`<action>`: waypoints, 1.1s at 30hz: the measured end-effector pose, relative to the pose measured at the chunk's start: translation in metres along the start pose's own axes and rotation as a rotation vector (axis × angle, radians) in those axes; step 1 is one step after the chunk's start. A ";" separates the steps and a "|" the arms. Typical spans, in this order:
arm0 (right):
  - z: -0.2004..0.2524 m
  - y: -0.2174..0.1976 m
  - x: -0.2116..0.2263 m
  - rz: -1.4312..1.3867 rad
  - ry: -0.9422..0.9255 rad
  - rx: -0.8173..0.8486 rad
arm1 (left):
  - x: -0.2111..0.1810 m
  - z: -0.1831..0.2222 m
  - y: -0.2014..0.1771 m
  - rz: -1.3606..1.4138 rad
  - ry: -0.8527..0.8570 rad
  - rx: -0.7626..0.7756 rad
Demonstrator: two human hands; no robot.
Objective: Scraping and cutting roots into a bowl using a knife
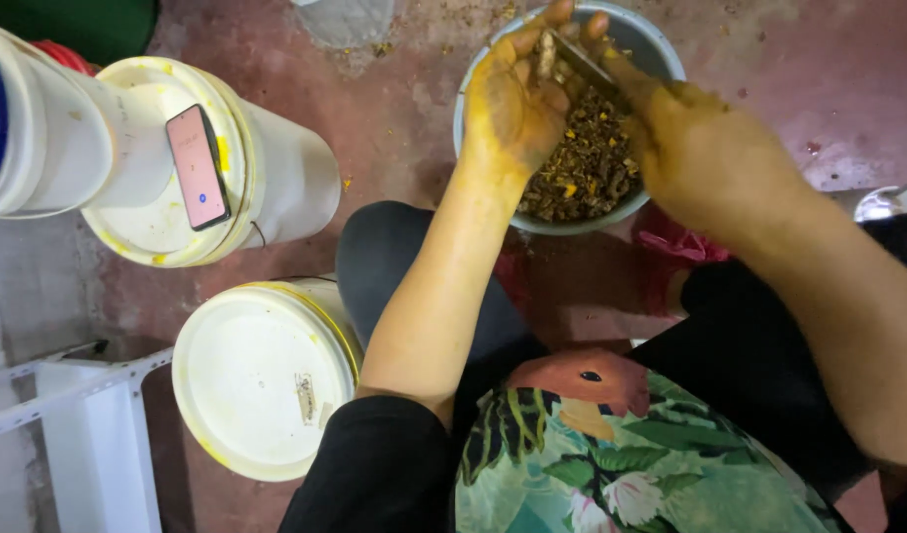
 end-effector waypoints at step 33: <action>0.025 -0.006 -0.006 0.640 -0.155 -0.479 | 0.005 0.002 0.037 0.110 -0.060 0.148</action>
Point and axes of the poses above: each hand's wrist, its own z-axis away from the middle knuckle, its own y-axis out of the palm, x = y × z, the point moved 9 cm from there along -z, towards the middle knuckle, and after that the axes turned 3 degrees about z, right-handed, at the moved point
